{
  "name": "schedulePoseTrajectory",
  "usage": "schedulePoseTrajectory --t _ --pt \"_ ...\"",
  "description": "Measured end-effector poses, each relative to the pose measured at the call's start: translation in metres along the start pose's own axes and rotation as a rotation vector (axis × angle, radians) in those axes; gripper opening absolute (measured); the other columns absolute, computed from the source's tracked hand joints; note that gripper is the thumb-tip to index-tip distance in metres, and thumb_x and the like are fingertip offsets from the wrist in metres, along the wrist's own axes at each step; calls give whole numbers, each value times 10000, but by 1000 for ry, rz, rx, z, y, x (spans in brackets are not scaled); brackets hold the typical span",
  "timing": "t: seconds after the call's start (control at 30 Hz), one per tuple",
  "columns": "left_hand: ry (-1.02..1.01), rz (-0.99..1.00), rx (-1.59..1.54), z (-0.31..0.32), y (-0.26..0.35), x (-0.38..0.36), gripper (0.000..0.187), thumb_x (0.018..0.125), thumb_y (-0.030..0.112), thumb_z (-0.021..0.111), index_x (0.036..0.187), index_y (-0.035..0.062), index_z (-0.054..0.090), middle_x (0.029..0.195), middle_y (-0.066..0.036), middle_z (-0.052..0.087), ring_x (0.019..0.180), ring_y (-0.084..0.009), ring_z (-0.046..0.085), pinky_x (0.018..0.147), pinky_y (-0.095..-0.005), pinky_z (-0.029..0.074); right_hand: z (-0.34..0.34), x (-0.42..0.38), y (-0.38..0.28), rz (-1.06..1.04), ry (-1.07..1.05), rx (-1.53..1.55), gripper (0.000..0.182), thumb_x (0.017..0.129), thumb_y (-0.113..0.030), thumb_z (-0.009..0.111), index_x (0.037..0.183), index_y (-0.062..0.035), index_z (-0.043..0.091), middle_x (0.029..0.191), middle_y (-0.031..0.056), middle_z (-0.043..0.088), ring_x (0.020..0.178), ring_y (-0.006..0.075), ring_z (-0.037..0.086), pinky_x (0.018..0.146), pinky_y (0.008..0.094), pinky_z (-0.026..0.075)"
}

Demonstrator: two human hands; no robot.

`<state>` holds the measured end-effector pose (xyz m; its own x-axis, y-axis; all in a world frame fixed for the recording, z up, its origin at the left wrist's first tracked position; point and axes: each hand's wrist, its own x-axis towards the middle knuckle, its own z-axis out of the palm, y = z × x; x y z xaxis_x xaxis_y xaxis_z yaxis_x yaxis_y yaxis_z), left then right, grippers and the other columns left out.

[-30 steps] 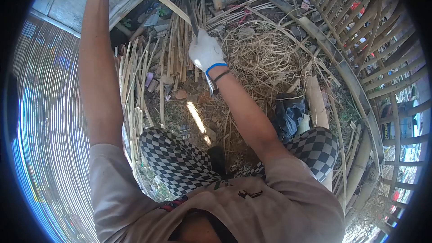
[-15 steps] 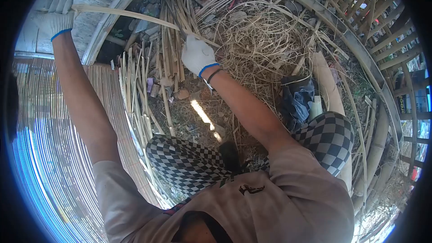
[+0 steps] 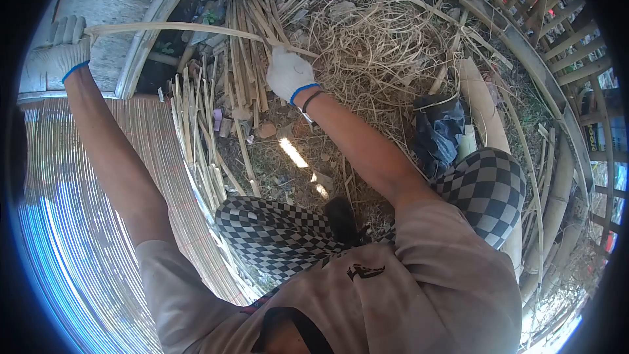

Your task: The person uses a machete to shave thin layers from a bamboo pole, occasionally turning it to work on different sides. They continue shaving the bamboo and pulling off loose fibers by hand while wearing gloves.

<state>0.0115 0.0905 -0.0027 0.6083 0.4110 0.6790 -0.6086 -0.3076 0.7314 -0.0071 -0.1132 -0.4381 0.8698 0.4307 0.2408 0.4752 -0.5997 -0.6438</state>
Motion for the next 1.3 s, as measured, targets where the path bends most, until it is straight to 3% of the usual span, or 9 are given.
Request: schedulePoseTrajectory --t 0.27,0.37,0.43,0.57,0.77,0.93,1.0,1.07,1.3 --pt "88 42 72 3 2 3 808 989 644 270 1275 -82 481 1418 -298 466 1271 -458 539 1030 -609 508 35 6 53 123 -225 19 453 951 -128 565 1389 -13 566 1150 176 716 985 304 738 735 420 625" --pt "-1142 -174 -589 -8 -15 44 908 988 680 234 1417 -104 395 1524 -327 386 1378 -530 439 1098 -655 436 22 10 31 114 -12 92 259 926 -119 575 1140 3 654 1001 205 733 903 350 745 701 460 609" --pt "-1582 -329 -916 -59 -39 102 959 984 710 214 1460 -106 377 1548 -333 371 1404 -547 413 1105 -657 429 -2 3 1 101 129 194 180 924 -125 567 1030 -2 645 901 225 730 846 390 742 694 488 595" --pt "-1144 -456 -966 -110 -55 131 1006 968 765 203 1418 -104 437 1508 -339 421 1377 -541 451 1061 -634 483 -3 -3 5 147 72 259 201 914 -142 579 1034 19 589 863 271 712 841 449 718 767 546 562" --pt "-1924 -229 -882 -11 -24 83 1046 970 782 172 1558 -79 257 1614 -342 259 1473 -535 313 1166 -636 362 98 -35 136 465 -345 76 308 929 -191 613 1132 7 734 1074 243 741 1040 403 716 883 475 581" --pt "-1855 -321 -911 2 -28 75 999 985 743 212 1563 -70 258 1637 -319 223 1504 -512 264 1183 -636 327 60 -18 90 421 -301 104 308 926 -175 593 1145 13 704 1049 248 741 1030 401 720 852 478 590" --pt "-1294 -204 -558 20 -15 60 959 972 713 286 1509 -81 305 1576 -303 298 1428 -495 347 1126 -628 380 26 -9 59 401 -178 178 288 923 -164 580 1119 15 692 1037 252 740 1022 404 720 844 488 586" --pt "-113 42 121 48 5 5 912 936 679 406 1392 -111 410 1442 -284 465 1260 -474 543 1000 -612 514 18 -6 47 361 -135 202 260 920 -152 569 1083 15 684 1028 255 738 1014 411 719 846 501 579" --pt "-33 22 118 75 11 -16 870 1002 683 346 1416 -79 421 1449 -325 461 1323 -496 491 986 -609 496 65 -48 128 519 -453 77 301 955 -190 587 1156 -15 726 1176 202 729 1073 366 710 911 459 567"
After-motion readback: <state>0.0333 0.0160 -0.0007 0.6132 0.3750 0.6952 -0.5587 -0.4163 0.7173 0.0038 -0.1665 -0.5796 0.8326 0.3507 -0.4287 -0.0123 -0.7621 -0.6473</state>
